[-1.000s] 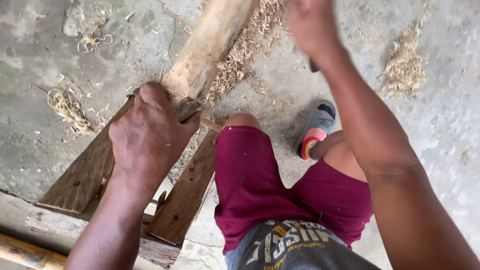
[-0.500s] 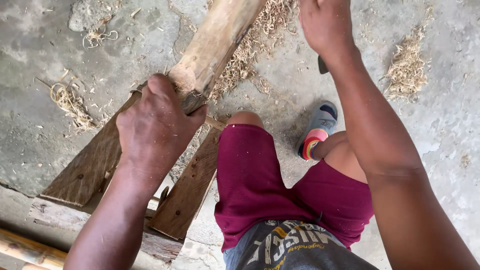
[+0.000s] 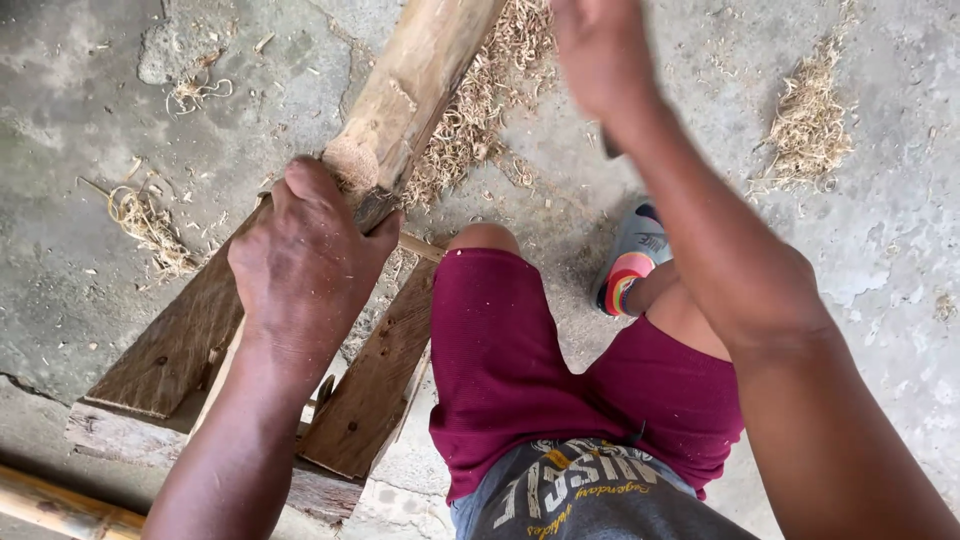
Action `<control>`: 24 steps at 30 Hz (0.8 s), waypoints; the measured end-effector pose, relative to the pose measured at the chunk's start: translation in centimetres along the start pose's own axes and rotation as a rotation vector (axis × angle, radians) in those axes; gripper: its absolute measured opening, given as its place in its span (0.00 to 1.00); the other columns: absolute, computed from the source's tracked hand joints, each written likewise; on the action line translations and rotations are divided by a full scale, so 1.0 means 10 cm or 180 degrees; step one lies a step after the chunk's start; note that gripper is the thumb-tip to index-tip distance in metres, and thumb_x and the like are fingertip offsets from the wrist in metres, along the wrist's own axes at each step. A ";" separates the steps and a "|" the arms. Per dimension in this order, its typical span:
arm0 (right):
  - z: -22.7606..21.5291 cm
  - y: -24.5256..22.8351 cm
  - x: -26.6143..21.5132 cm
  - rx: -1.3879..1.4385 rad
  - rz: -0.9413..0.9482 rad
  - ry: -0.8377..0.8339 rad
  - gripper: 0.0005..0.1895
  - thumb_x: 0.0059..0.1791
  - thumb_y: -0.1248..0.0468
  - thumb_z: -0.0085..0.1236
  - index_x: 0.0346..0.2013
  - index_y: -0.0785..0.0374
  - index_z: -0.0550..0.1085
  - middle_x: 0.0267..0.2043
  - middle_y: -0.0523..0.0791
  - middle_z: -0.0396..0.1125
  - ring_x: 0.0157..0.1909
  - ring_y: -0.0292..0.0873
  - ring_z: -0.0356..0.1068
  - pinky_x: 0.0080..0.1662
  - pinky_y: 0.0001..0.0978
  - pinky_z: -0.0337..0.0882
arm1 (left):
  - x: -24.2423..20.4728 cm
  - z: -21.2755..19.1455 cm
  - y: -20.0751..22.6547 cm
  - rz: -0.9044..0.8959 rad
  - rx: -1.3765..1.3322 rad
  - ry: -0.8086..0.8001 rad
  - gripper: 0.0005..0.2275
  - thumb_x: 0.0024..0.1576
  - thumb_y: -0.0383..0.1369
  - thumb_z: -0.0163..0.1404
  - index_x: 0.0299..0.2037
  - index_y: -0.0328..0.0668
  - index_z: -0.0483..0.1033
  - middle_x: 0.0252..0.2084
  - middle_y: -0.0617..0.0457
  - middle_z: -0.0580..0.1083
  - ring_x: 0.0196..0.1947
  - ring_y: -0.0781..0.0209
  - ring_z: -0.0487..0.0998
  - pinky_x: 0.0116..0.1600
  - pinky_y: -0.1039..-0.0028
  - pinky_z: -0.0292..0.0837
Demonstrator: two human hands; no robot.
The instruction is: The person shaves a bamboo pole using a machete. They hold the pole by hand against a wooden support and repeatedly scrape the blade along the outer surface to remove layers.
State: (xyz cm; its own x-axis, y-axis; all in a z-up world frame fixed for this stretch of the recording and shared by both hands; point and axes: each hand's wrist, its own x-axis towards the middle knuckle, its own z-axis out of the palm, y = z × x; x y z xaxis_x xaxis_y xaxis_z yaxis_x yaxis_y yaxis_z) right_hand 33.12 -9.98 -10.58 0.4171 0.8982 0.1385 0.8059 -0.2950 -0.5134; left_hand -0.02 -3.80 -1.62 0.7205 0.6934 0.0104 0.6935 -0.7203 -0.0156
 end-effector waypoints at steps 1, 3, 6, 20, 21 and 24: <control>0.08 -0.21 -0.16 0.0701 0.0863 -0.0503 0.16 0.63 0.55 0.44 0.37 0.58 0.71 0.19 0.39 0.60 0.17 0.34 0.58 0.21 0.32 0.60 | 0.00 -0.02 0.02 -0.0096 -0.0014 -0.0160 0.35 0.49 0.61 0.66 0.38 0.37 0.61 0.22 0.51 0.69 0.13 0.64 0.71 0.14 0.72 0.69; 0.17 -0.65 -0.49 0.0652 0.0074 -0.1132 0.13 0.61 0.56 0.42 0.40 0.59 0.70 0.18 0.38 0.59 0.14 0.34 0.54 0.15 0.29 0.57 | 0.00 -0.05 0.05 -0.0102 -0.0082 -0.0170 0.34 0.49 0.59 0.67 0.40 0.36 0.61 0.22 0.51 0.69 0.13 0.64 0.70 0.14 0.72 0.69; 0.14 -0.71 -0.47 0.0715 -0.0297 -0.1169 0.17 0.62 0.52 0.43 0.37 0.60 0.69 0.18 0.39 0.59 0.15 0.34 0.57 0.18 0.30 0.58 | -0.03 -0.06 0.03 0.0181 -0.0184 0.0211 0.34 0.50 0.54 0.69 0.43 0.35 0.60 0.22 0.51 0.69 0.14 0.64 0.69 0.16 0.73 0.68; 0.37 -0.99 -0.73 0.1043 -0.1203 -0.1327 0.18 0.62 0.57 0.45 0.32 0.63 0.70 0.17 0.39 0.58 0.12 0.33 0.51 0.16 0.29 0.53 | 0.10 0.04 -0.31 0.0366 -0.1037 -0.0606 0.32 0.52 0.54 0.66 0.43 0.32 0.63 0.15 0.56 0.68 0.11 0.66 0.64 0.16 0.72 0.66; 0.33 -1.02 -0.71 0.0997 -0.1100 -0.1309 0.16 0.61 0.57 0.44 0.33 0.63 0.69 0.17 0.38 0.57 0.11 0.32 0.51 0.14 0.28 0.54 | 0.10 0.06 -0.31 0.0274 -0.1035 -0.0605 0.32 0.51 0.54 0.66 0.43 0.33 0.63 0.15 0.56 0.68 0.11 0.66 0.65 0.16 0.72 0.66; 0.22 -0.92 -0.47 0.0955 -0.0672 -0.1117 0.15 0.61 0.57 0.41 0.35 0.62 0.68 0.17 0.37 0.57 0.11 0.31 0.52 0.12 0.25 0.55 | 0.03 0.12 -0.26 0.0159 -0.0792 -0.0248 0.31 0.53 0.53 0.66 0.44 0.34 0.62 0.16 0.56 0.68 0.11 0.64 0.65 0.17 0.71 0.66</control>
State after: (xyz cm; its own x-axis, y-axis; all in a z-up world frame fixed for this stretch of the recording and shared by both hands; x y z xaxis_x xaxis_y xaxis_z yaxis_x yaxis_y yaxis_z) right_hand 22.82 -10.73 -8.34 0.0502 0.9987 -0.0009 0.6796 -0.0348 -0.7328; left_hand -1.60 -1.66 -2.78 0.7580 0.6494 -0.0615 0.6436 -0.7293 0.2322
